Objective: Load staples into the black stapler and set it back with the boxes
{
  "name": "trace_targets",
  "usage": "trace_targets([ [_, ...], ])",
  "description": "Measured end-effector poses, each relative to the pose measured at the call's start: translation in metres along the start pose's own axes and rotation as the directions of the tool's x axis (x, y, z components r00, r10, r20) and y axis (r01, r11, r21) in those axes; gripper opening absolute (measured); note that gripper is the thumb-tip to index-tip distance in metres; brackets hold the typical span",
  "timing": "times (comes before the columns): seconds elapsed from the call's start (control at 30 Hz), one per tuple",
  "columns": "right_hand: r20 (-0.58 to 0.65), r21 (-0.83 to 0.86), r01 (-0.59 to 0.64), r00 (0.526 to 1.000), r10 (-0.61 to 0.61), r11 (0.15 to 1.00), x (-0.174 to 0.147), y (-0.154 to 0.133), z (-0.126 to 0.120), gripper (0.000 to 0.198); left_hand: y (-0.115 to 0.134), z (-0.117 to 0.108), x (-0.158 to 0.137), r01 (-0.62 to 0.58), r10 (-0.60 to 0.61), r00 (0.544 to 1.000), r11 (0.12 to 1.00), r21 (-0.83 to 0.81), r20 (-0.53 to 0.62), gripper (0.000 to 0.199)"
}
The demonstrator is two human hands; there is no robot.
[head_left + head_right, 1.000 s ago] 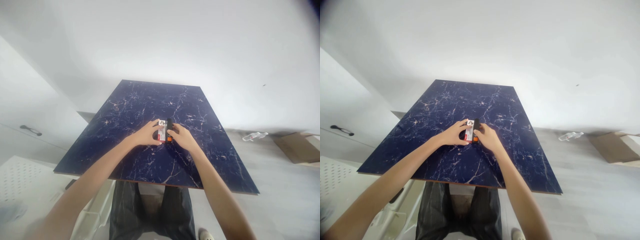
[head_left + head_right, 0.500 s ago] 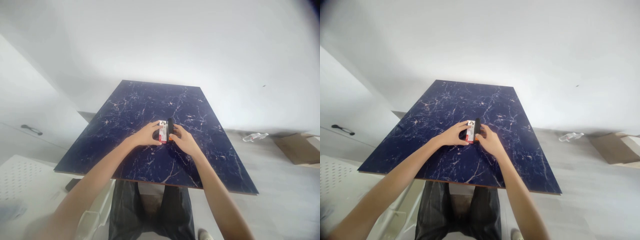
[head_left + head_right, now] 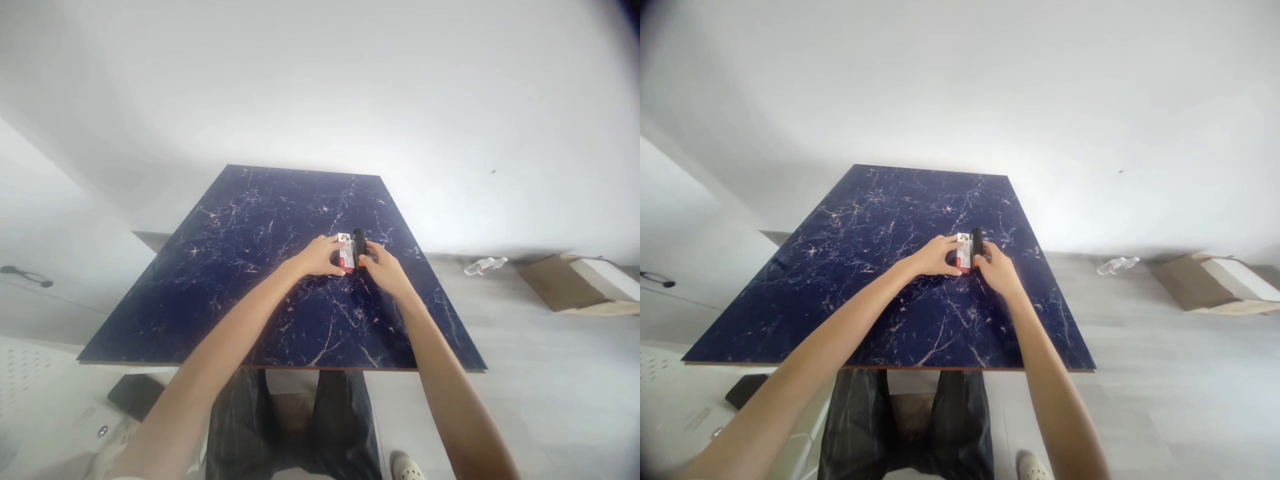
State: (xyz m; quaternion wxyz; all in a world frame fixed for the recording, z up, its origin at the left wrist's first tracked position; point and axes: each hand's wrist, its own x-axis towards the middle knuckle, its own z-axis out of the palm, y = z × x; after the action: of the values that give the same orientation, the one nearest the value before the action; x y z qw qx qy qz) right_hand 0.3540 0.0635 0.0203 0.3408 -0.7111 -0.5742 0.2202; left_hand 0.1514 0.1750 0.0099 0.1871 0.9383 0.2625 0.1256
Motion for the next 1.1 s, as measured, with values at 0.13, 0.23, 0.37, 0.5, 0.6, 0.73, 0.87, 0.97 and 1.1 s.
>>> trace_targets([
  [0.13, -0.101, -0.007, -0.071, 0.992, 0.07, 0.997, 0.009, 0.036, -0.023, 0.054, 0.024, 0.024, 0.044, -0.001, 0.001, 1.0, 1.0, 0.028, -0.007, 0.091],
  [0.23, -0.177, -0.031, -0.12, 0.978, 0.113, 0.992, 0.012, 0.056, -0.038, 0.057, 0.043, 0.041, 0.069, 0.01, -0.01, 1.0, 1.0, 0.029, -0.016, 0.09],
  [0.37, -0.26, -0.058, -0.188, 0.951, 0.167, 0.981, 0.014, 0.071, -0.052, 0.06, 0.062, 0.056, 0.092, 0.023, -0.023, 1.0, 0.999, 0.024, 0.009, 0.091],
  [0.5, -0.29, -0.085, -0.217, 0.939, 0.184, 0.973, 0.016, 0.077, -0.056, 0.059, 0.068, 0.062, 0.101, 0.048, -0.048, 0.998, 0.999, 0.022, 0.045, 0.092],
  [0.6, -0.298, -0.07, -0.231, 0.933, 0.201, 0.97, 0.014, 0.078, -0.053, 0.061, 0.07, 0.062, 0.095, 0.057, -0.057, 0.998, 0.998, 0.006, 0.042, 0.1],
  [0.73, -0.337, -0.091, -0.206, 0.927, 0.165, 0.974, 0.005, 0.073, -0.046, 0.08, 0.073, 0.051, 0.066, 0.057, -0.056, 0.997, 0.998, -0.015, 0.059, 0.098],
  [0.87, -0.368, -0.188, -0.174, 0.925, 0.095, 0.967, -0.005, 0.059, -0.039, 0.096, 0.067, 0.028, 0.017, 0.05, -0.052, 0.992, 0.999, 0.014, 0.116, 0.084],
  [0.97, -0.383, -0.264, -0.139, 0.923, 0.028, 0.954, -0.006, 0.047, -0.034, 0.095, 0.054, 0.007, -0.023, 0.016, -0.02, 0.994, 0.999, 0.037, 0.111, 0.065],
  [1.1, -0.31, -0.345, -0.156, 0.95, 0.044, 0.925, -0.001, 0.04, -0.027, 0.087, 0.032, -0.012, -0.064, -0.017, 0.017, 0.999, 1.0, -0.002, 0.048, 0.042],
])
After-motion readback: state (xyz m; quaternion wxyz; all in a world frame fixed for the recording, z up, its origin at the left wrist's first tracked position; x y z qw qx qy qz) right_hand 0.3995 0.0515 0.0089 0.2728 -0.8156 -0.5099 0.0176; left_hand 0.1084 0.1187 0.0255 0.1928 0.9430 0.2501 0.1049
